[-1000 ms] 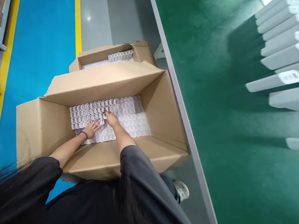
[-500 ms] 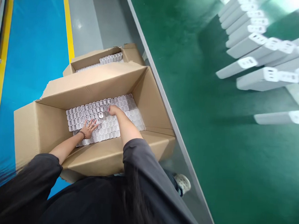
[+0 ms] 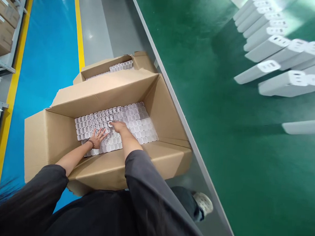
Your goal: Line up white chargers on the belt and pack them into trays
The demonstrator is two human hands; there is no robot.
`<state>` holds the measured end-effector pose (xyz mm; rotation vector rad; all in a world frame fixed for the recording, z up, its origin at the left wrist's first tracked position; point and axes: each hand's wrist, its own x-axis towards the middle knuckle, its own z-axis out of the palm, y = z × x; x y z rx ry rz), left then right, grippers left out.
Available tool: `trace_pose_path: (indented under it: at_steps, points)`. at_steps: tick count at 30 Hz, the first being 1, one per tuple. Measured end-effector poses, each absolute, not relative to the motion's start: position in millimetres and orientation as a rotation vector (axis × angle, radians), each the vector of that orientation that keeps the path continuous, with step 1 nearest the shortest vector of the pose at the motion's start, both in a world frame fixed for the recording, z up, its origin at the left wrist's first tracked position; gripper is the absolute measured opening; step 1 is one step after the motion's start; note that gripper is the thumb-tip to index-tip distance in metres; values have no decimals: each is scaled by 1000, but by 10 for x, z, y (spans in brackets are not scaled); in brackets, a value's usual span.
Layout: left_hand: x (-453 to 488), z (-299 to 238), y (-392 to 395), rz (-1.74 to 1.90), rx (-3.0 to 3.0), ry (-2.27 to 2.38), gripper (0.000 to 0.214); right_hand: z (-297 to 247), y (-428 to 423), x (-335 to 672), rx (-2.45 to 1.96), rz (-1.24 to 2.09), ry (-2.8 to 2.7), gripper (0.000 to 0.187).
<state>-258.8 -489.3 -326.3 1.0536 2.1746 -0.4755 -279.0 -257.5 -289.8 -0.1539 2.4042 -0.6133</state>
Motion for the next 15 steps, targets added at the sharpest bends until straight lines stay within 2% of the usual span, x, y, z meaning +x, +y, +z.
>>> trace_pose_path:
  at_steps: [8, 15]
  points:
    - [-2591, -3273, -4895, -456, 1053, 2148, 87, -3022, -2297, -2775, 154, -543, 2475, 35]
    - [-2584, -3280, -4898, -426, 1050, 2164, 88, -3059, -2654, -2915, 195, -542, 2467, 38]
